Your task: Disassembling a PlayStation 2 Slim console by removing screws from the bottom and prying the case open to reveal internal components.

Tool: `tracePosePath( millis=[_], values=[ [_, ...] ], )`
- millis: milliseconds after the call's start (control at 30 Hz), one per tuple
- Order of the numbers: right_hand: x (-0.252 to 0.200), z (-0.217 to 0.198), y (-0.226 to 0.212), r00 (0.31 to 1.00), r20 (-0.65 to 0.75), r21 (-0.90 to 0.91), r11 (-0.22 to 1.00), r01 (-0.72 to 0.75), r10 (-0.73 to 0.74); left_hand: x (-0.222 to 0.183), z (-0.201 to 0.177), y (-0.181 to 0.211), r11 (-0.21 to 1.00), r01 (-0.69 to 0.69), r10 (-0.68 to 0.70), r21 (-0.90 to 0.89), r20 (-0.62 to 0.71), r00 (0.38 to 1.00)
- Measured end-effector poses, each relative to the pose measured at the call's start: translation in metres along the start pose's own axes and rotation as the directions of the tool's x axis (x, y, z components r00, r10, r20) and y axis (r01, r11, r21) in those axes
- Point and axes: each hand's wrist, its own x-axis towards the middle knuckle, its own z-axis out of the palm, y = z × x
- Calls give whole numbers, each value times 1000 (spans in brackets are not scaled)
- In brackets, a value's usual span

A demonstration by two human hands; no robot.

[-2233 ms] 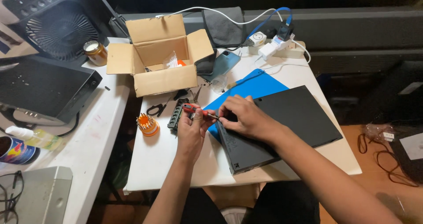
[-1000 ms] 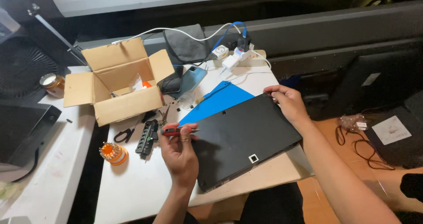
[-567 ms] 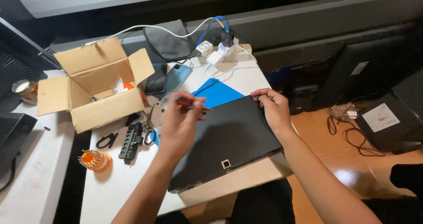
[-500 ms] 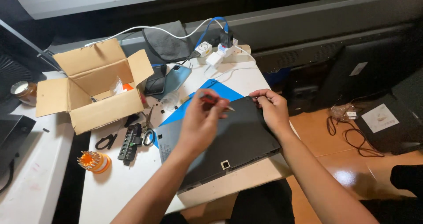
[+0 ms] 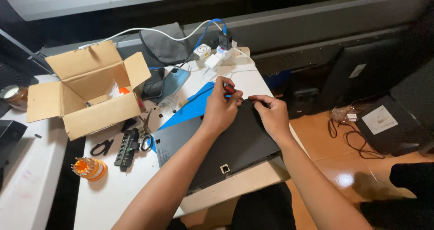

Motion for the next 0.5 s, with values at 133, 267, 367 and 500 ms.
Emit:
tracePosePath(
  millis=[133, 267, 367, 500],
  values=[
    [3, 1, 6, 1000, -14, -3, 1000, -5, 5, 0, 0, 2, 998, -5, 6, 61, -13, 1000],
    [0, 1, -1, 1000, -25, -18, 1000, -5, 4, 0, -2, 2, 998, 34, -34, 49, 14, 999],
    [3, 4, 0, 999, -39, -22, 1000, 8, -8, 3, -4, -1, 999, 44, -44, -3, 31, 999],
    [-2, 2, -6, 999, -39, -24, 1000, 2, -3, 7, -4, -8, 996, 52, -49, -69, 52, 997]
  ],
)
